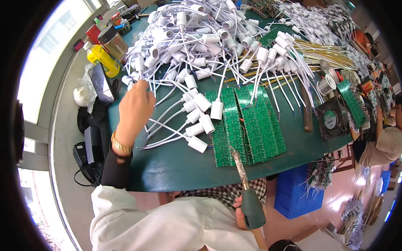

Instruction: The person aligns wire leads from plastic socket components onto circuit boards and solders the connections using a handheld soldering tool.

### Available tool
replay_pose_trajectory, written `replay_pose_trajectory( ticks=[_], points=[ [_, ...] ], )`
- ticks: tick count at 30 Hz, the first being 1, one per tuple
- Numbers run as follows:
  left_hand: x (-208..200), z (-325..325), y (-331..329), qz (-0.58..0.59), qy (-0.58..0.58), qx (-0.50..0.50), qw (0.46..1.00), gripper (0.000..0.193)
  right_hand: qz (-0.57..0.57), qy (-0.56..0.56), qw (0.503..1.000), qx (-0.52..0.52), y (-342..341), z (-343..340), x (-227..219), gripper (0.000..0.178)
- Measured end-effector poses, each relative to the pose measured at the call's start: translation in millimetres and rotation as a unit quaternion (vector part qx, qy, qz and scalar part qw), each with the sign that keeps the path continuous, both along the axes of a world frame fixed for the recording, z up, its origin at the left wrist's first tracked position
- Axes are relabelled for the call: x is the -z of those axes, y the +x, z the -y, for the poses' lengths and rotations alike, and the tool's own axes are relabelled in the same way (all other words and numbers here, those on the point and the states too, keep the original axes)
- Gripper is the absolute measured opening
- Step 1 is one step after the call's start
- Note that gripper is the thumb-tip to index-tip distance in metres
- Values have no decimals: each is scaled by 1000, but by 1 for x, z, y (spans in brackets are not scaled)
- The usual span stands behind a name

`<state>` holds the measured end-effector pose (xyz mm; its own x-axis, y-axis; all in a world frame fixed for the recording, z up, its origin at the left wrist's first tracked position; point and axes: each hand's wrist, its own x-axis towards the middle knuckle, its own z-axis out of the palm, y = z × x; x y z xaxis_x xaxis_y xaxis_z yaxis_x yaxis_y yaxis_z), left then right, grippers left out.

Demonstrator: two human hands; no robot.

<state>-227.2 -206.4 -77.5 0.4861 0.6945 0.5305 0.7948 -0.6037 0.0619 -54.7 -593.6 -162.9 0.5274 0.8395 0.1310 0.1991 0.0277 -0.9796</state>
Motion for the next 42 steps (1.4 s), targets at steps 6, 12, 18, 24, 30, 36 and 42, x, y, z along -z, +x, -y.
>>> replay_pose_trajectory(
  ticks=[6, 12, 18, 24, 30, 36, 42],
  points=[
    [47, -85, -59, -23, -45, -66, 997, 22, -5, 10, 1000, -3, -5, -5, 3, 34],
    [-27, -69, -73, 284, -134, -10, 949, 14, -25, 50, 998, 36, -4, 3, 18, 23],
    [-71, 25, -48, 81, -341, 233, 907, 31, -80, -50, 993, 65, -5, 1, -10, 29],
    [-35, 67, -37, -234, -374, 299, 846, 24, 23, -4, 1000, 7, 13, 3, -3, 36],
    [-33, 116, 0, -142, -239, 381, 882, 46, -86, -19, 996, -14, 11, 17, 17, 37],
    [25, 109, 2, -81, -184, 364, 909, 39, -157, -100, 983, -5, 11, 9, -7, 25],
    [33, 112, 3, -85, -90, 347, 930, 26, -111, -185, 974, 71, 10, 19, 35, 22]
  ],
)
